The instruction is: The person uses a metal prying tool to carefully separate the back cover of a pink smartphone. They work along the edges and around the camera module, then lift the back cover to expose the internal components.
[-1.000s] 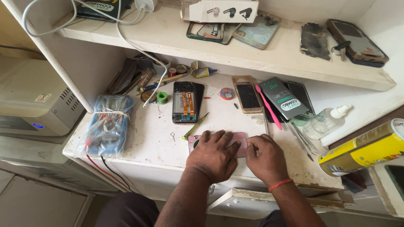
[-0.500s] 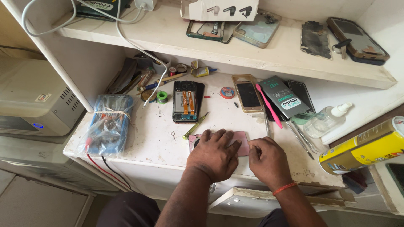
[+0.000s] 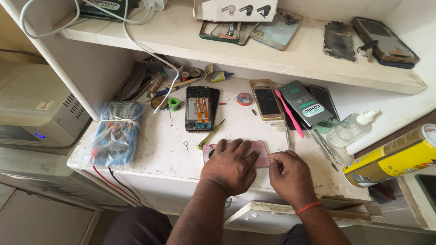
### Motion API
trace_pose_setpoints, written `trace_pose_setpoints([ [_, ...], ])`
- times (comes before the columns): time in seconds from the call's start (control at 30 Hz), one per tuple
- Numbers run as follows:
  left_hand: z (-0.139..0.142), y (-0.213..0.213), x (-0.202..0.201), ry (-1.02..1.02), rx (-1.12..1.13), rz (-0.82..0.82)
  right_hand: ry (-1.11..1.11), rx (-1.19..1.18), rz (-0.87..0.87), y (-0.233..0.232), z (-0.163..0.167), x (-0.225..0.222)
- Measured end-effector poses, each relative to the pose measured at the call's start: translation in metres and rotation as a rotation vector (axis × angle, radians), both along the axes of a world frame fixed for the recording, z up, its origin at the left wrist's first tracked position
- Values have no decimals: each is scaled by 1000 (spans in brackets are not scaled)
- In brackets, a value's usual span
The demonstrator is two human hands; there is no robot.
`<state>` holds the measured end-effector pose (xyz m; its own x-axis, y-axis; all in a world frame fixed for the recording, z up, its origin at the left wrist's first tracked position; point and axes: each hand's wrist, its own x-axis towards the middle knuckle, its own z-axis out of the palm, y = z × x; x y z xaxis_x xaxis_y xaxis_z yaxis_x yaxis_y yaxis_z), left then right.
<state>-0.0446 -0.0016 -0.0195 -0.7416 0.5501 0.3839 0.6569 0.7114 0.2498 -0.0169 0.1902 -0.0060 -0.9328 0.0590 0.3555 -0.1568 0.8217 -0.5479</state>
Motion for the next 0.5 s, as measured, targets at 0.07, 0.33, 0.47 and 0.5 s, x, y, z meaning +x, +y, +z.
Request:
trace_pose_setpoints([
  [0.07,1,0,0,1,-8,2,1,-1,3,1,0,0],
  [0.33,0,0,3,-10,-24,-2,-30,-14,-5,4,-5,4],
  [0.47,1,1,3,-9,-32,-3,-15,-26,4,4,-6,5],
  [0.5,1,1,3,-9,-35,-4,-20,-29,-2,4,-6,4],
])
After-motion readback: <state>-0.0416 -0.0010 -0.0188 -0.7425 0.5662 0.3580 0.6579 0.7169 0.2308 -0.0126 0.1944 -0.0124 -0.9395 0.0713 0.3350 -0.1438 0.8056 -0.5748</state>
